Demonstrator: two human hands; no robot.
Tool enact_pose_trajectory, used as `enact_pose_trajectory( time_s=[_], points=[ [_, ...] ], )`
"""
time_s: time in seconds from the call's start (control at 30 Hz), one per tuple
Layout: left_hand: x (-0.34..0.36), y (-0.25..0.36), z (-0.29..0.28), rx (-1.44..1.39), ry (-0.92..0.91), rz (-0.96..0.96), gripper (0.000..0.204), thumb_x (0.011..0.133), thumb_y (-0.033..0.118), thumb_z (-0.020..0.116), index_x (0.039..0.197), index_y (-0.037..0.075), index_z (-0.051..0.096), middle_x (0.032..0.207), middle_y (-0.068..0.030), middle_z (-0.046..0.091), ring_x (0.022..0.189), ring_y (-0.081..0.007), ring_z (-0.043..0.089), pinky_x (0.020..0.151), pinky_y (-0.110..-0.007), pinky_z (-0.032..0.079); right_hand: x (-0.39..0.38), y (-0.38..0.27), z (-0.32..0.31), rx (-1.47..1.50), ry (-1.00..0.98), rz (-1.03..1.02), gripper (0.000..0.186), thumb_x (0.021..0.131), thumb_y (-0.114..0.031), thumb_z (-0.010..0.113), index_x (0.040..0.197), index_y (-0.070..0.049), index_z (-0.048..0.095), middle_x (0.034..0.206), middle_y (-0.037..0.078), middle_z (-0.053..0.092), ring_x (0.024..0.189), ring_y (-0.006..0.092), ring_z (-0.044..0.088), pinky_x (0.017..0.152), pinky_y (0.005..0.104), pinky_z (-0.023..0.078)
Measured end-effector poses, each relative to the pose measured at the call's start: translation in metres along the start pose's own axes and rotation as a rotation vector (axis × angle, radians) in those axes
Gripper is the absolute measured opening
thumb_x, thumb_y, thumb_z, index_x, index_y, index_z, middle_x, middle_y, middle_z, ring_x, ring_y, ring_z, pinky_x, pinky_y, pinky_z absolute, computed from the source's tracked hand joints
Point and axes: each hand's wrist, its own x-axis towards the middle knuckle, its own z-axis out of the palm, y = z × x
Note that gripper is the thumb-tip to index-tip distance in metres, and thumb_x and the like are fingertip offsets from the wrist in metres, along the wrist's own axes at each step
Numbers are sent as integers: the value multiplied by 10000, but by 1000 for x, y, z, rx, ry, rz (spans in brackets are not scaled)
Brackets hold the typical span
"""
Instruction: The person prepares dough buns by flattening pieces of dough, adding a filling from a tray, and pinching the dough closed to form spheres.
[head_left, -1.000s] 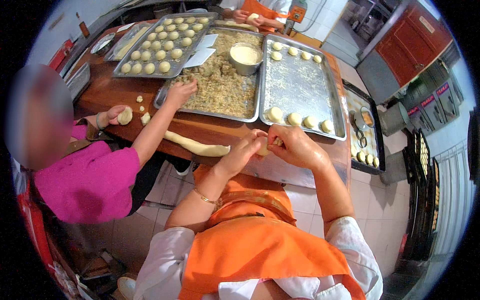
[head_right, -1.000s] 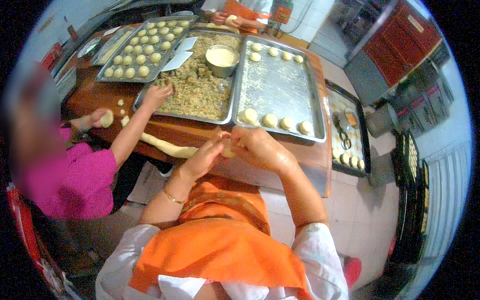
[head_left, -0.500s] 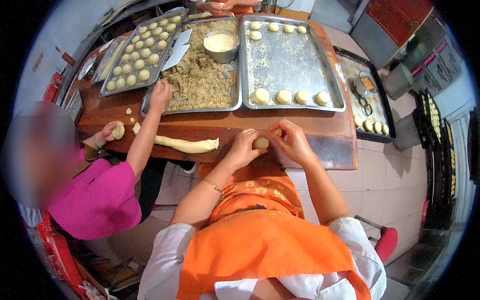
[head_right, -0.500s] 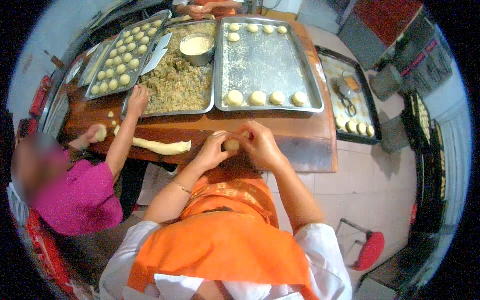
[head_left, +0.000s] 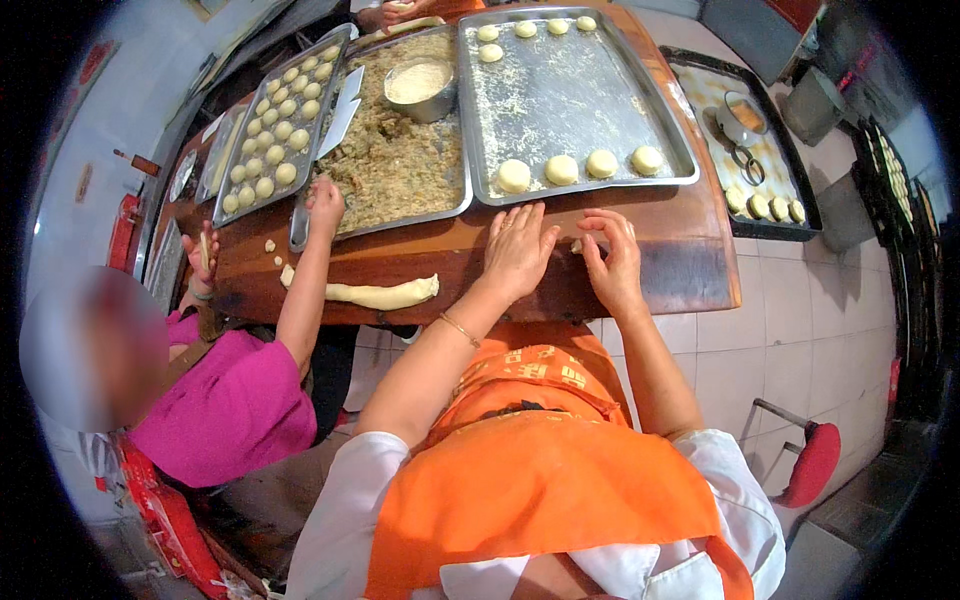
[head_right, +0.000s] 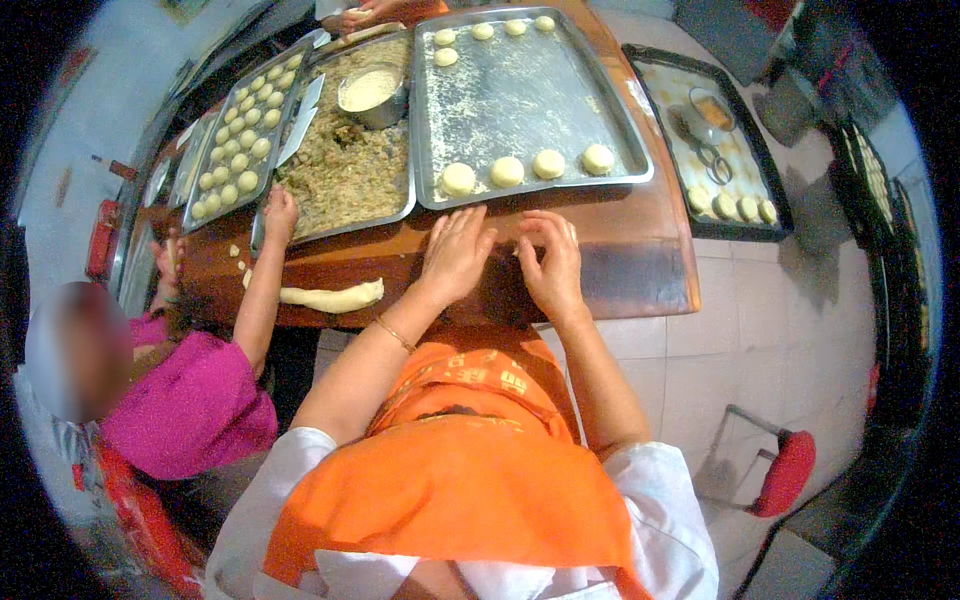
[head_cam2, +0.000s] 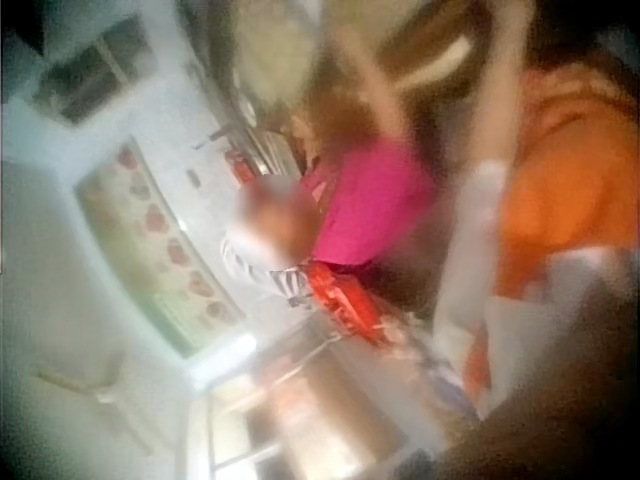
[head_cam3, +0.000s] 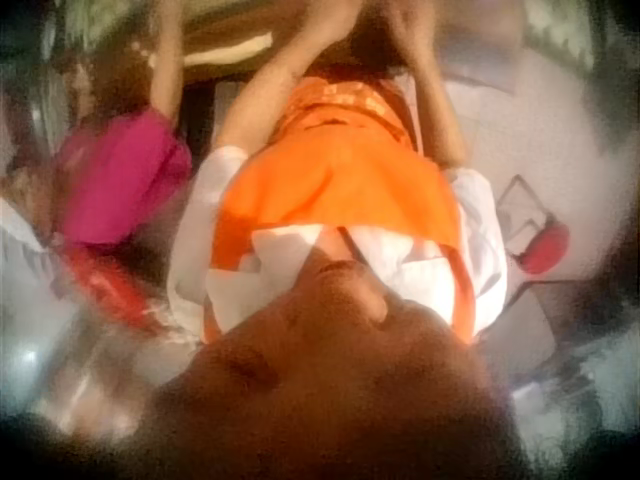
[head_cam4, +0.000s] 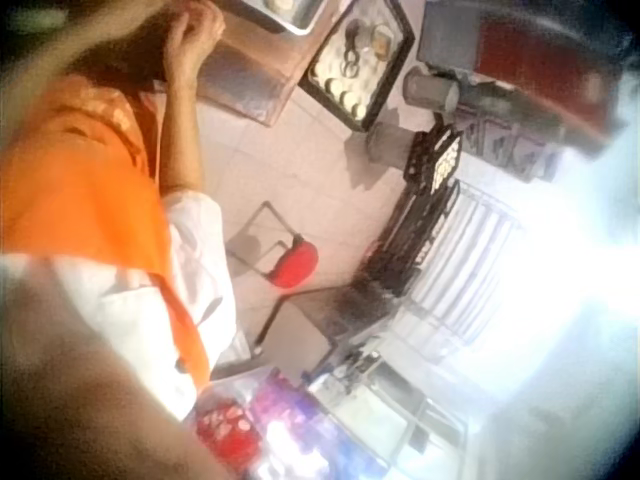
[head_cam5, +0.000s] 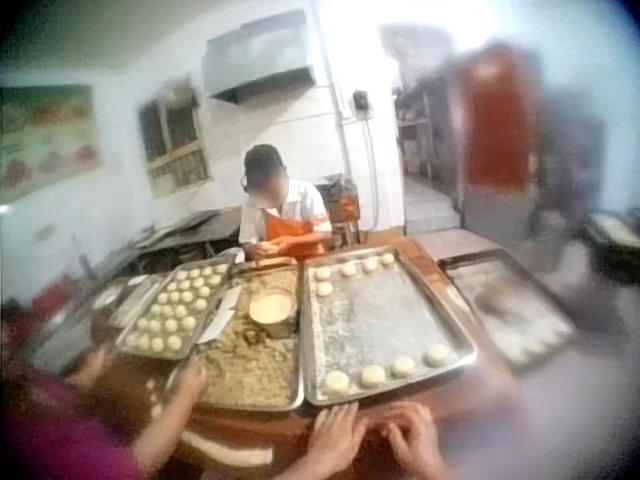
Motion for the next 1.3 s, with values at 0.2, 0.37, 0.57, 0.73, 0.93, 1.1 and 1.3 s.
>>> enact_pose_trajectory(
  time_s=[0.2, 0.37, 0.57, 0.73, 0.93, 1.1, 1.3],
  points=[
    [1, -13, 2, 82, -14, 124, 518, 1043, 308, 474, 1427, -39, 461, 1411, -241, 525, 1348, -365, 464, 1143, -490, 300, -12, -4, -11, 48, -37, 91, 98, 866, -31, 647, 962, -29, 664, 1124, 144, 668, 1065, 347, 611, 948, 420, 476],
    [4, -10, -1, 100, -56, 125, 508, 1040, 307, 479, 1426, -22, 464, 1427, -223, 506, 1355, -354, 451, 1134, -509, 294, -18, 4, -12, 53, -50, 113, 97, 872, -27, 647, 967, -27, 665, 1101, 145, 675, 1050, 340, 621, 927, 410, 488],
    [7, -11, 0, 146, -41, 162, 497, 1022, 299, 503, 1422, 5, 474, 1397, -198, 512, 1318, -339, 466, 1101, -513, 308, -20, 7, -13, 97, -76, 167, 85, 876, -28, 648, 957, -31, 673, 1091, 145, 678, 1039, 340, 627, 922, 408, 493],
    [12, -27, 4, -114, -95, 55, 534, 999, 323, 546, 1442, 37, 456, 1408, -180, 488, 1343, -333, 433, 1119, -516, 301, -26, 0, -16, 104, -99, 171, 89, 874, -28, 650, 957, -29, 682, 1075, 140, 683, 1024, 338, 633, 914, 410, 496],
    [-46, -8, -17, -18, 20, 216, 674, 892, 273, 731, 1442, 23, 429, 1328, -189, 520, 1288, -377, 477, 1118, -479, 354, -29, 1, -21, 157, -154, 272, 112, 870, -37, 663, 978, -11, 680, 1026, 149, 681, 1002, 334, 646, 888, 405, 512],
    [-59, -26, -13, -724, 73, -76, 459, 981, 279, 619, 1324, -9, 520, 1283, -181, 577, 1202, -320, 564, 1047, -425, 455, -18, -26, -2, 192, -294, 200, 207, 890, -19, 668, 1096, -2, 667, 1068, 126, 662, 927, 222, 661, 812, 312, 540],
    [-58, -36, -14, -2039, 28, -413, 498, 1093, 417, 351, 1339, 10, 497, 1338, -129, 584, 1243, -249, 566, 1064, -423, 454, 14, -69, 30, -8, -434, -245, 693, 715, -151, 817, 1342, -46, 541, 1243, 184, 590, 1162, 403, 539, 1029, 486, 427]
  ],
)
